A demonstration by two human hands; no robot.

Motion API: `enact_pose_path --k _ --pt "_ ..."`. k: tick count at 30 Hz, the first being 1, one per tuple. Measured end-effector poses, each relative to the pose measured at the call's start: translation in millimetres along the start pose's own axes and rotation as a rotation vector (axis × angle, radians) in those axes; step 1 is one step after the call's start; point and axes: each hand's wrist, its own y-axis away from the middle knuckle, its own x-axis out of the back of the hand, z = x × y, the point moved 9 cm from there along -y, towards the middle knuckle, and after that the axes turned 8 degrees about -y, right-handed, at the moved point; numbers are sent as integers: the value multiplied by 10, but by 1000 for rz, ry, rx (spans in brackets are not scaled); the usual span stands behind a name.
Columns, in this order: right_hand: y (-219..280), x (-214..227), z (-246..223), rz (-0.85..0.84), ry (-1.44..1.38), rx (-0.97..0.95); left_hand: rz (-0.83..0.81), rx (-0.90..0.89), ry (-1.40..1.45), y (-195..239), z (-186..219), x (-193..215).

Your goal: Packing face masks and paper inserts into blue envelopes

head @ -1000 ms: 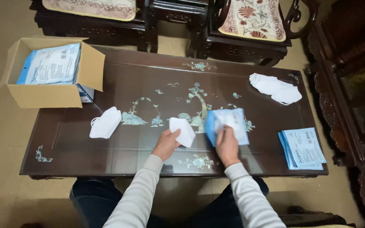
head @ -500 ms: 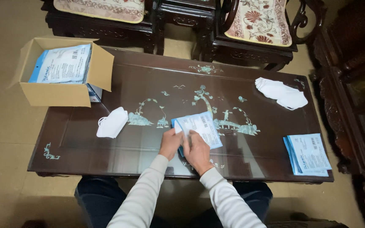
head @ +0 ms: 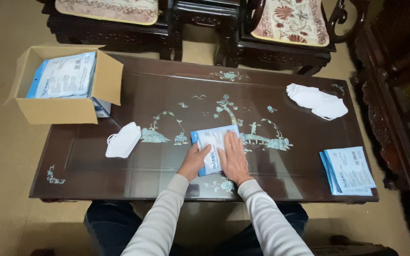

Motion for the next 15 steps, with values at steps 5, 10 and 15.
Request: enact_pose_path --k 5,10,15 --pt "19 -50 18 -12 52 19 98 -30 -57 -210 -128 -19" --pt "28 -111 94 -17 59 28 282 -93 -60 -355 -233 52" --pt "27 -89 42 -14 60 37 396 -162 -116 -585 -521 208"
